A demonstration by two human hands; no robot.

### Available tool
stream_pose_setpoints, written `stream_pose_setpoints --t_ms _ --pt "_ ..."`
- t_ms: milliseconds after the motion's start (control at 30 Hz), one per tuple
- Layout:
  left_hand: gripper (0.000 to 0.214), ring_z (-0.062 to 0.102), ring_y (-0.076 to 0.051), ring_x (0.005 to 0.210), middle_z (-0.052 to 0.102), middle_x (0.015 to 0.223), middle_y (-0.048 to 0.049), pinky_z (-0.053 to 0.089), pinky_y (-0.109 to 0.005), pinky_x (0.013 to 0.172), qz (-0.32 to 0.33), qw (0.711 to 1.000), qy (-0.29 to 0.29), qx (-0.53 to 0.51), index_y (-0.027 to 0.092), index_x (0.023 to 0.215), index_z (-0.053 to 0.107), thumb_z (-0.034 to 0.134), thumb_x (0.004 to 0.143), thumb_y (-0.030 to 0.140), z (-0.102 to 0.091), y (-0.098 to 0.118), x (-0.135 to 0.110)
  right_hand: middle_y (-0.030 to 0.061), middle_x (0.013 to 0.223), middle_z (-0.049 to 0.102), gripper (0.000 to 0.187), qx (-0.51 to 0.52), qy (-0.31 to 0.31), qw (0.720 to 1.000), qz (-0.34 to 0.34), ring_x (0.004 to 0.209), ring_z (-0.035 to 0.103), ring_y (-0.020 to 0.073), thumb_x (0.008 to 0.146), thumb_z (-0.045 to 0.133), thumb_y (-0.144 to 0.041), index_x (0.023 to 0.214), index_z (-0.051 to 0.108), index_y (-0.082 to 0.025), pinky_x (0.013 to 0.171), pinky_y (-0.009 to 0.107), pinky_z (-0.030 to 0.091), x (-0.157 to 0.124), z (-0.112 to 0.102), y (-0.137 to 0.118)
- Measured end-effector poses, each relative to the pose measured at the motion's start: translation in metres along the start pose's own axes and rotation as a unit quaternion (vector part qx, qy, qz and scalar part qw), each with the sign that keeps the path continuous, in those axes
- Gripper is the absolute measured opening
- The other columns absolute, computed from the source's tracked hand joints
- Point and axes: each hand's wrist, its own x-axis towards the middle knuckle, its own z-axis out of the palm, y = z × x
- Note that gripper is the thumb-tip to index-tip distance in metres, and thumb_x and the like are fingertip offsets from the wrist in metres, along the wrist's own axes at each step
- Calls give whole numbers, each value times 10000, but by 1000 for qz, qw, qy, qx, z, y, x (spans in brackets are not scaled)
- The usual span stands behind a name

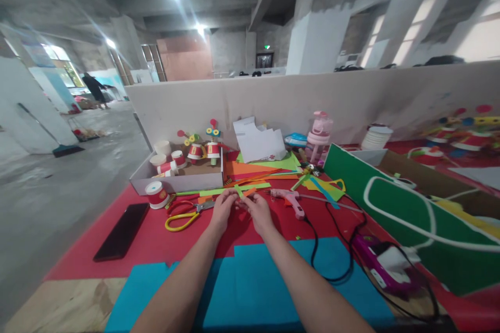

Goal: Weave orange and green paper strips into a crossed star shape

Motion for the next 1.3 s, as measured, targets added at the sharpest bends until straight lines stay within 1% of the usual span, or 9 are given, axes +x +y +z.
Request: stream_pose_setpoints --t_ms 133,233,333,567,633,800,900,1067,1300 --pt "261 480 -93 573 531 606 32 389 -208 568 50 997 12 57 159 690 593 749 621 356 -2 1 2 3 723 683 303 -18 -27 999 0 667 657 157 564 799 -352 743 625 -181 697 303 551 1 0 1" --pt "293 457 -92 543 510 557 35 368 -213 547 44 996 33 73 156 622 577 743 625 397 -6 1 4 15 762 697 332 -41 -51 998 7 669 659 165 563 796 -374 783 642 -178 700 319 555 0 0 1" --pt "306 427 -79 518 493 531 43 338 -207 531 41 996 56 52 153 609 569 740 630 406 -11 2 7 3 717 685 333 -55 -56 997 11 621 643 152 555 802 -389 752 644 -172 678 314 550 0 0 0" --pt "312 459 -75 516 528 565 35 358 -206 540 56 991 116 -39 151 737 620 716 661 439 -23 9 12 -1 700 678 316 -78 -53 995 16 626 650 143 562 808 -371 749 650 -171 680 294 540 -4 1 -1" --pt "337 461 -73 505 543 596 28 359 -207 524 46 992 107 -44 154 752 617 697 674 471 -23 9 11 -5 716 680 315 -45 -36 998 13 656 665 146 569 807 -351 776 642 -180 712 295 543 -4 2 -2" --pt "363 512 -95 561 592 654 -8 405 -210 547 8 1000 12 28 142 753 639 709 668 487 -11 5 4 -10 723 678 373 32 -10 999 4 653 672 165 539 826 -318 819 610 -199 708 324 556 -4 3 -7" --pt "353 550 -111 596 622 689 -18 427 -214 561 -9 999 -17 31 145 804 649 744 644 445 -6 4 2 -8 722 677 379 39 -13 999 -4 657 671 183 540 825 -323 814 593 -206 699 350 558 -3 3 -9" --pt "333 580 -120 613 648 703 -27 438 -219 576 -11 999 -16 50 138 795 658 794 593 365 -9 1 4 -4 752 671 341 18 -21 999 -30 726 664 192 563 812 -359 778 593 -212 714 352 549 -2 2 -6" --pt "290 561 -103 589 641 677 -13 447 -224 595 9 999 16 50 132 779 657 782 605 327 -11 -2 6 -4 706 657 327 -46 -21 998 -34 655 630 163 587 796 -406 771 621 -200 689 324 536 1 -4 -1"
